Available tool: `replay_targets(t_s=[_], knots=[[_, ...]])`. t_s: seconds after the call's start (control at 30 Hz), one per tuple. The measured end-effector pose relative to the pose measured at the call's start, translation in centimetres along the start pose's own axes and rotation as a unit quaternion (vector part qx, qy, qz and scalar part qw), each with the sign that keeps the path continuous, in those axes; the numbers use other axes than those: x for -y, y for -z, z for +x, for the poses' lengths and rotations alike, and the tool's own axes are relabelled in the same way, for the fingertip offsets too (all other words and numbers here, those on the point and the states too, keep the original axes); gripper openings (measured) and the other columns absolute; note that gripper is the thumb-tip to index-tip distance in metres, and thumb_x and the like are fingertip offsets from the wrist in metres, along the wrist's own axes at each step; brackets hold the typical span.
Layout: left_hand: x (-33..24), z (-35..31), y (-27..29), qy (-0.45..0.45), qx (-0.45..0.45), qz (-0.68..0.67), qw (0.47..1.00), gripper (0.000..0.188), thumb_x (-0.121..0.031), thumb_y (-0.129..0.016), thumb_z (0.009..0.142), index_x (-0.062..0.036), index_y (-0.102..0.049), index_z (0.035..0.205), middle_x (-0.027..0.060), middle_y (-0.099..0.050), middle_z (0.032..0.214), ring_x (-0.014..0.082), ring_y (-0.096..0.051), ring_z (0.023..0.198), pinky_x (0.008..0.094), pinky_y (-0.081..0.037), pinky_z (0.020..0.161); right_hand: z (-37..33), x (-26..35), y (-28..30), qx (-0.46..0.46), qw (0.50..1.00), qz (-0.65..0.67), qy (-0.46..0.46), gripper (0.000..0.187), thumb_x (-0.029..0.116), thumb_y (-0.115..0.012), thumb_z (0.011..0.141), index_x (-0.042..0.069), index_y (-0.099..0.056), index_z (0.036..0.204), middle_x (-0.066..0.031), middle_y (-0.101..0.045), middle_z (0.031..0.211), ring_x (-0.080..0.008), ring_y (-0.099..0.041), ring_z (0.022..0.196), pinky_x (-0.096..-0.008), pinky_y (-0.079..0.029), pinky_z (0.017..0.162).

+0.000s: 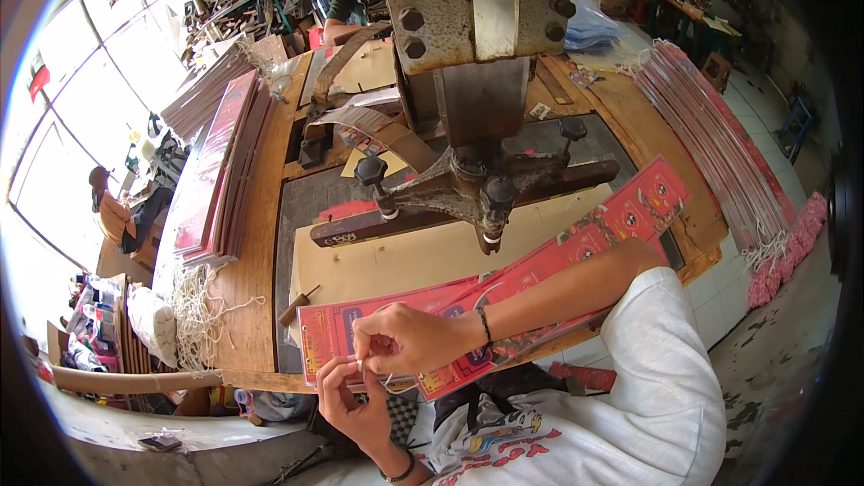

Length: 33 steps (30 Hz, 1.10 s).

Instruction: The person ties a white string around a red package by hand on a workbench.

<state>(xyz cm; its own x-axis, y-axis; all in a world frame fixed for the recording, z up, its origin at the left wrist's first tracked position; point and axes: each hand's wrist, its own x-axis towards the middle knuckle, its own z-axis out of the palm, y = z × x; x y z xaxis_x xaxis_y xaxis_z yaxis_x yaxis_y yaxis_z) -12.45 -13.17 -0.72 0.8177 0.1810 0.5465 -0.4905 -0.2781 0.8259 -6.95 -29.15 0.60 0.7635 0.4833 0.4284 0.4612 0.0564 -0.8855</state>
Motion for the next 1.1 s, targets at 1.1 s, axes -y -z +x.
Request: replay_targets(t_s=[1.1], knots=[[1.9,-0.3,0.8,0.025,-0.05,-0.062,0.996,0.022,0.017,-0.065,0.075,0.0024,-0.062,0.091,0.01,-0.063,0.095,0.0127,-0.062,0.082,0.0228,-0.051,0.072,0.5,1.3,0.6,0.043,0.996,0.044,-0.057,0.018,0.01,-0.073,0.086,0.003,-0.068,0.102,-0.0041,-0.067,0.087,-0.0099,-0.064,0.076,-0.025,-0.053,0.067]])
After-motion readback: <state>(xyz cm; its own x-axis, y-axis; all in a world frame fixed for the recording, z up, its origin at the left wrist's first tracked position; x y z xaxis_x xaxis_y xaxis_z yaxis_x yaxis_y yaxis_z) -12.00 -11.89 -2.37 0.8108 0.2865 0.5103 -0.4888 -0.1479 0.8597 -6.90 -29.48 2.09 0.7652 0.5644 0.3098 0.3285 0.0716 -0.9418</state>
